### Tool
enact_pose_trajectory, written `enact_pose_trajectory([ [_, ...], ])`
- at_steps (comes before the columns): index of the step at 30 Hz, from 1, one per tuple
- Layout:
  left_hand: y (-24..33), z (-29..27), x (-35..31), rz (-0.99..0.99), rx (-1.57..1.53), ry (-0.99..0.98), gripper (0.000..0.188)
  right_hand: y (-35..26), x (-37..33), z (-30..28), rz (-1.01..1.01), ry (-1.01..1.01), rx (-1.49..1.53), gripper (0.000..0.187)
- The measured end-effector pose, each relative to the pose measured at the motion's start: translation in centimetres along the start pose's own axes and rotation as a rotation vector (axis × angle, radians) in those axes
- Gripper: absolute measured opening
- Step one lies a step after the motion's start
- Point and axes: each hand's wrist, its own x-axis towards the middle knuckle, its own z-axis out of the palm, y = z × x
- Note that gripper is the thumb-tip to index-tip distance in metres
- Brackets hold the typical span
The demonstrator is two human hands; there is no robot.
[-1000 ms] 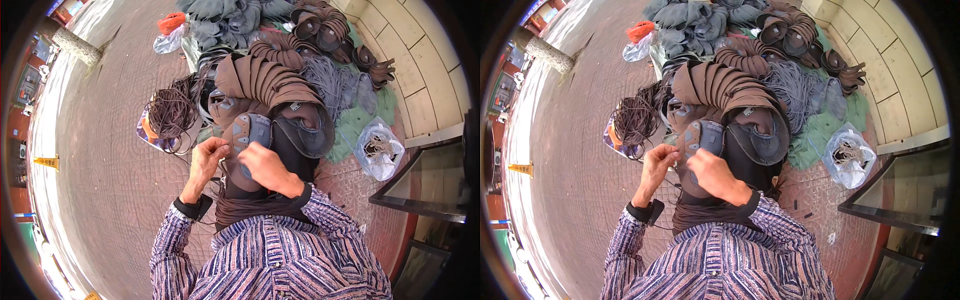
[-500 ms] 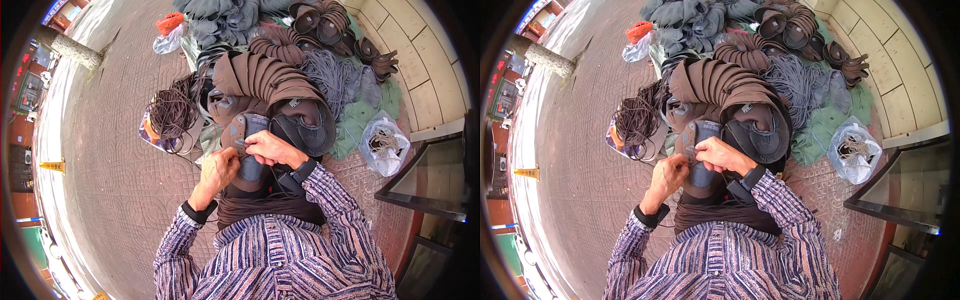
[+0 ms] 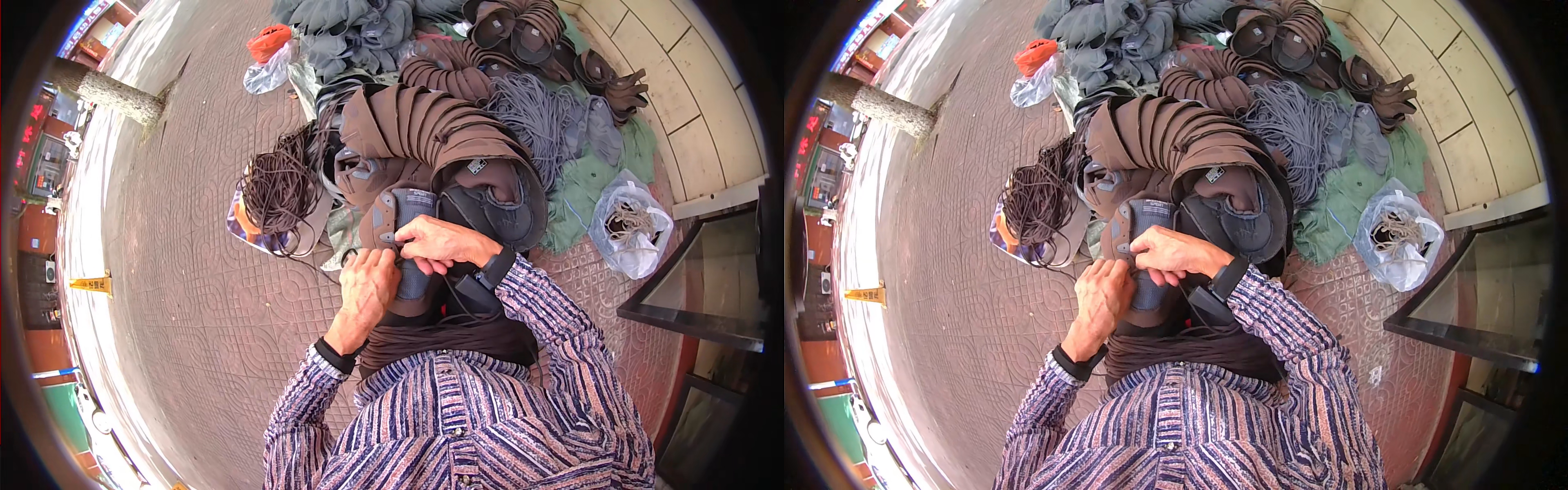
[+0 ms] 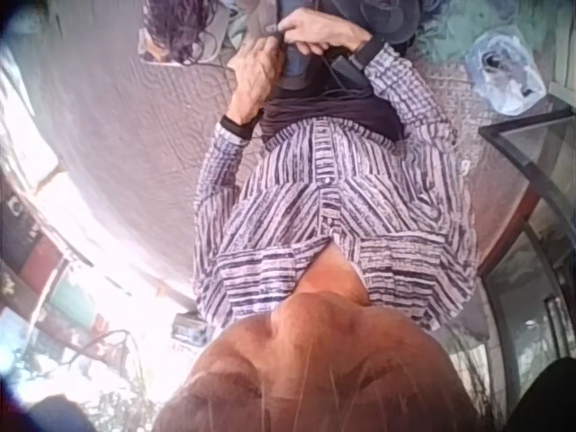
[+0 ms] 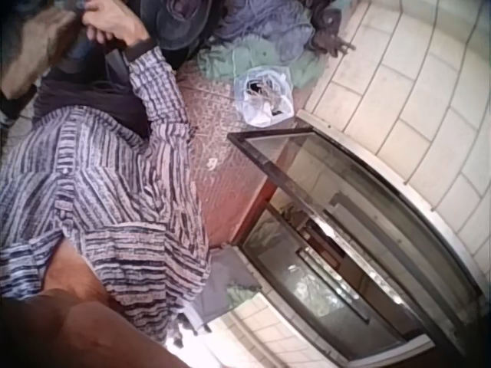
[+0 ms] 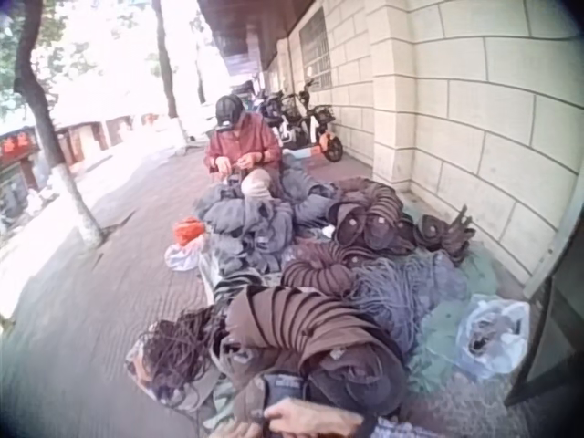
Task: Lacing and tying shoelaces on newly manufactured shoe uppers.
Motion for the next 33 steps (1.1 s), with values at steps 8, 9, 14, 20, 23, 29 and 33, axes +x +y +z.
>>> enact_pose_trajectory([
  [8, 1.2, 0.5, -1.4, -0.239, -0.105, -0.074, 0.008, -0.3, 0.6, -0.2, 0.037, -0.005, -0.281, 0.024],
  [9, 0.9, 0.6, -1.6, -0.287, -0.121, -0.098, 0.008, 0.0, 0.5, -0.2, 0.012, 0.008, -0.238, 0.024],
  [14, 0.1, 0.7, -1.0, -0.334, -0.307, -0.074, 0.009, 0.1, 0.6, 0.0, 0.03, 0.008, -0.137, 0.024],
  [20, 0.5, 0.4, 0.2, -0.35, -0.27, -0.081, 0.011, 0.2, 0.5, -0.3, 0.028, -0.015, -0.067, 0.023],
  [23, 0.5, -0.3, 0.8, -0.128, -0.068, -0.068, 0.01, 0.0, 0.7, 0.0, 0.029, -0.047, -0.114, 0.022],
  [29, -0.1, 0.4, -0.3, -0.366, -0.419, -0.092, 0.015, 0.5, 0.7, 0.0, 0.033, -0.047, -0.073, 0.021],
  [33, -0.9, 0.5, -0.7, -0.519, -0.519, -0.21, 0.02, 0.8, 1.1, -0.1, 0.07, -0.055, -0.04, 0.018],
])
